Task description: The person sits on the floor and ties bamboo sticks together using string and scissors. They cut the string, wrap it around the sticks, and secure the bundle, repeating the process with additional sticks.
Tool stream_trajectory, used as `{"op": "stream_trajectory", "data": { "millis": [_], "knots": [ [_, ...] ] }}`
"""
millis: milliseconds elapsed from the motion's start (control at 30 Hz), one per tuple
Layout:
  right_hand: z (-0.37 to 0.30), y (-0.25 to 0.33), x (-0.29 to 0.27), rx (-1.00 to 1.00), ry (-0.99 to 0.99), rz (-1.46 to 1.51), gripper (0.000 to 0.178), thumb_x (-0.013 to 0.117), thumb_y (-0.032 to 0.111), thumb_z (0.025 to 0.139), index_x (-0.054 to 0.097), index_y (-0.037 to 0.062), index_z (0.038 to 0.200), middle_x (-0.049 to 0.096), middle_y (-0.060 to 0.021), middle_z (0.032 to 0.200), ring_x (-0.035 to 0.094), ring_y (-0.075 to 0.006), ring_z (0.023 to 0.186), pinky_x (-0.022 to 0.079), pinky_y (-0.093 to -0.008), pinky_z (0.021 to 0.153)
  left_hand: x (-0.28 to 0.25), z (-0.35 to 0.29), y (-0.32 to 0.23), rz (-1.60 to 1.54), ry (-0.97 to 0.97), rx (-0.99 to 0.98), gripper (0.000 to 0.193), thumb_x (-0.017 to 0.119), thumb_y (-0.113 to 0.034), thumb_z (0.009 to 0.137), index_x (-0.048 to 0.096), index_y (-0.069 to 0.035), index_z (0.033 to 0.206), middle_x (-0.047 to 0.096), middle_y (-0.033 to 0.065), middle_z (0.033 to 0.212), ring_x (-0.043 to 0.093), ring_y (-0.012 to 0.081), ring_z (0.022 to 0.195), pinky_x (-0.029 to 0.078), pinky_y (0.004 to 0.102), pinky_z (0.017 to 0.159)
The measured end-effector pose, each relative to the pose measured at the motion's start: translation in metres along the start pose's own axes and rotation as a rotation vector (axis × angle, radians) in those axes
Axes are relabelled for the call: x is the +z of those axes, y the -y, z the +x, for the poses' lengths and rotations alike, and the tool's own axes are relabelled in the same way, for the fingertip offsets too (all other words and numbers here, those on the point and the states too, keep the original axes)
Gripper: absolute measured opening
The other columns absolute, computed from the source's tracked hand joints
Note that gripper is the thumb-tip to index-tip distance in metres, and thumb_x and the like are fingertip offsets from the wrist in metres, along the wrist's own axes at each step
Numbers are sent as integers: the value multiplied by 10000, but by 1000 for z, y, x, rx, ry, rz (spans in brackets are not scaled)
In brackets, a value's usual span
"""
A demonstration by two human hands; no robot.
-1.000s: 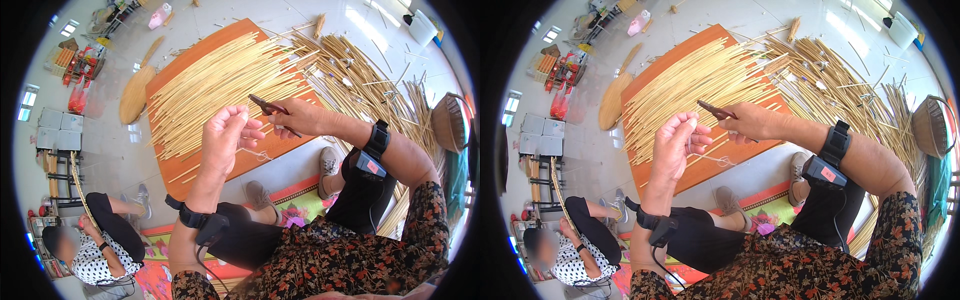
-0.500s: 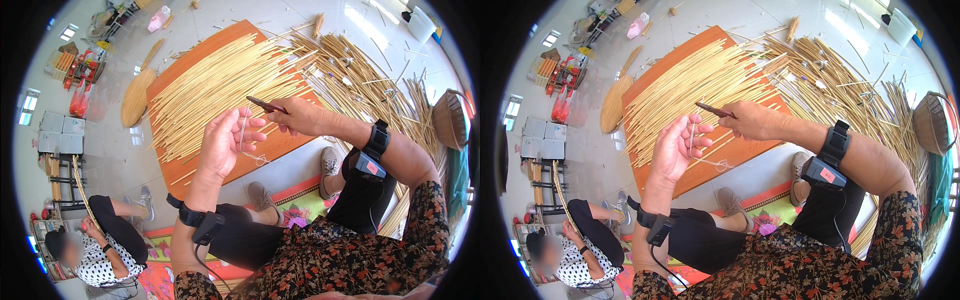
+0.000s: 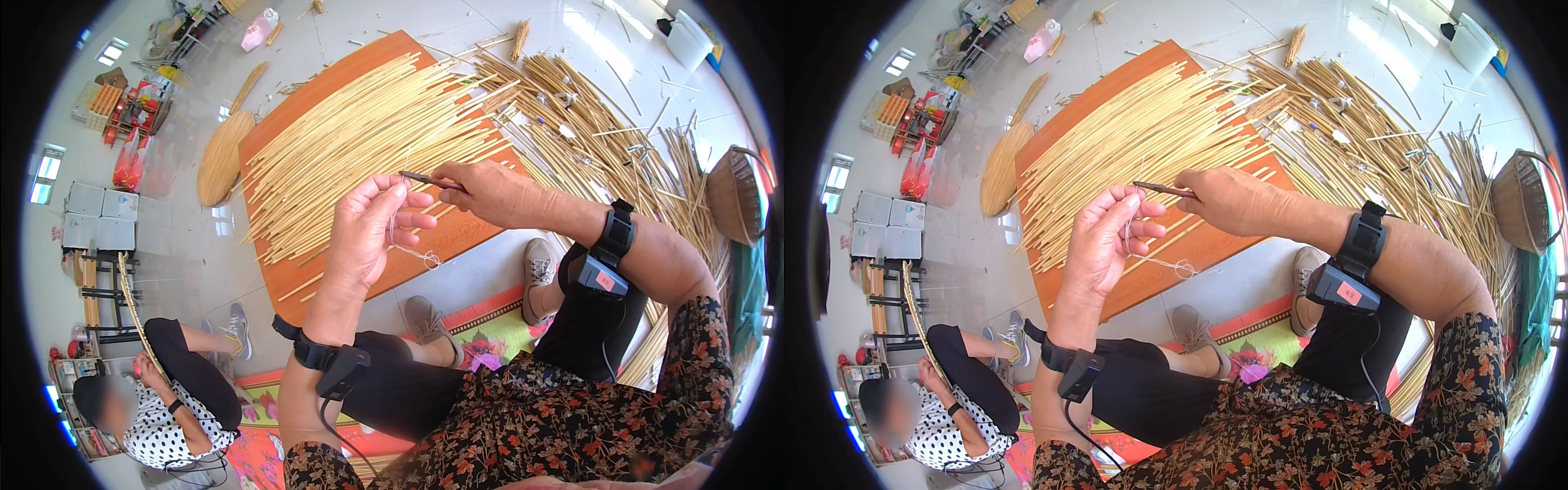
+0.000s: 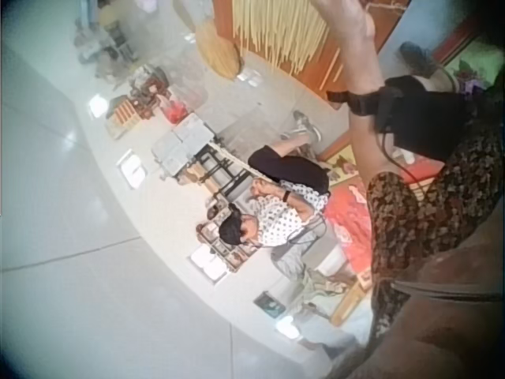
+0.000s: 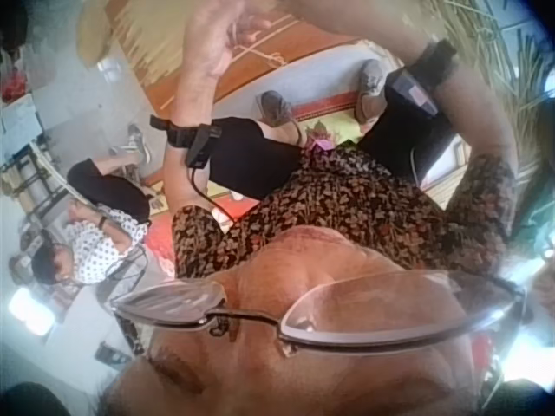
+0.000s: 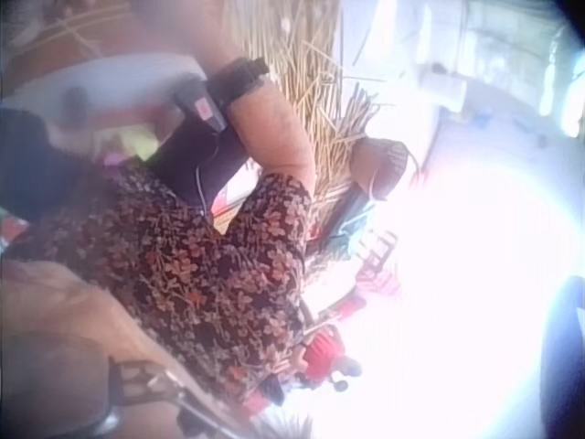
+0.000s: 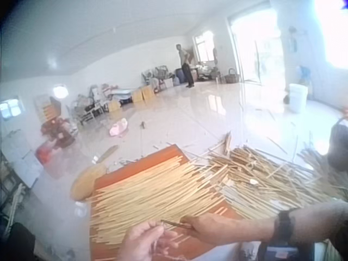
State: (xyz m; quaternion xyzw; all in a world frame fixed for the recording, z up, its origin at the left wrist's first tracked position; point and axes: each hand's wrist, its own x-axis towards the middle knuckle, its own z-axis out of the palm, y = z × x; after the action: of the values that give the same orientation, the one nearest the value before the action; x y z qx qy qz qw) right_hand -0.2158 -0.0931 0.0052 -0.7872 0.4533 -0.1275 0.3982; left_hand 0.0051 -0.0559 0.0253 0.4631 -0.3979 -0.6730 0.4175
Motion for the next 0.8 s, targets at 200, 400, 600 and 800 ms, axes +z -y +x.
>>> {"op": "stream_trajectory", "data": {
  "millis": [200,400,600,800],
  "knots": [
    [-1,1,1,-10,-32,-32,338,580,262,1025,591,0,1237,711,-232,926,704,-388,935,553,-470,825,3,-3,-1,37,-20,9,129,544,-127,1039,619,-31,1081,737,134,922,759,203,775,580,229,555],
    [-6,8,-3,39,-84,-174,396,588,244,1021,543,21,1344,711,-244,956,692,-411,939,552,-483,795,8,-5,5,-3,-28,31,124,529,-114,1037,608,-27,1076,731,143,912,757,214,802,590,251,594],
    [-4,-5,4,-81,-133,-66,315,576,296,1028,598,2,1139,687,-216,814,705,-393,841,552,-473,741,11,-6,2,-36,-26,23,127,525,-120,1044,601,-25,1082,728,149,934,758,223,818,600,259,607],
    [-3,9,-1,114,81,225,298,556,255,1030,628,-8,1151,688,-203,873,694,-366,834,553,-426,773,6,-6,4,-30,-16,19,137,523,-123,1048,602,-23,1098,728,147,949,760,227,832,609,258,618]
  ]
}}
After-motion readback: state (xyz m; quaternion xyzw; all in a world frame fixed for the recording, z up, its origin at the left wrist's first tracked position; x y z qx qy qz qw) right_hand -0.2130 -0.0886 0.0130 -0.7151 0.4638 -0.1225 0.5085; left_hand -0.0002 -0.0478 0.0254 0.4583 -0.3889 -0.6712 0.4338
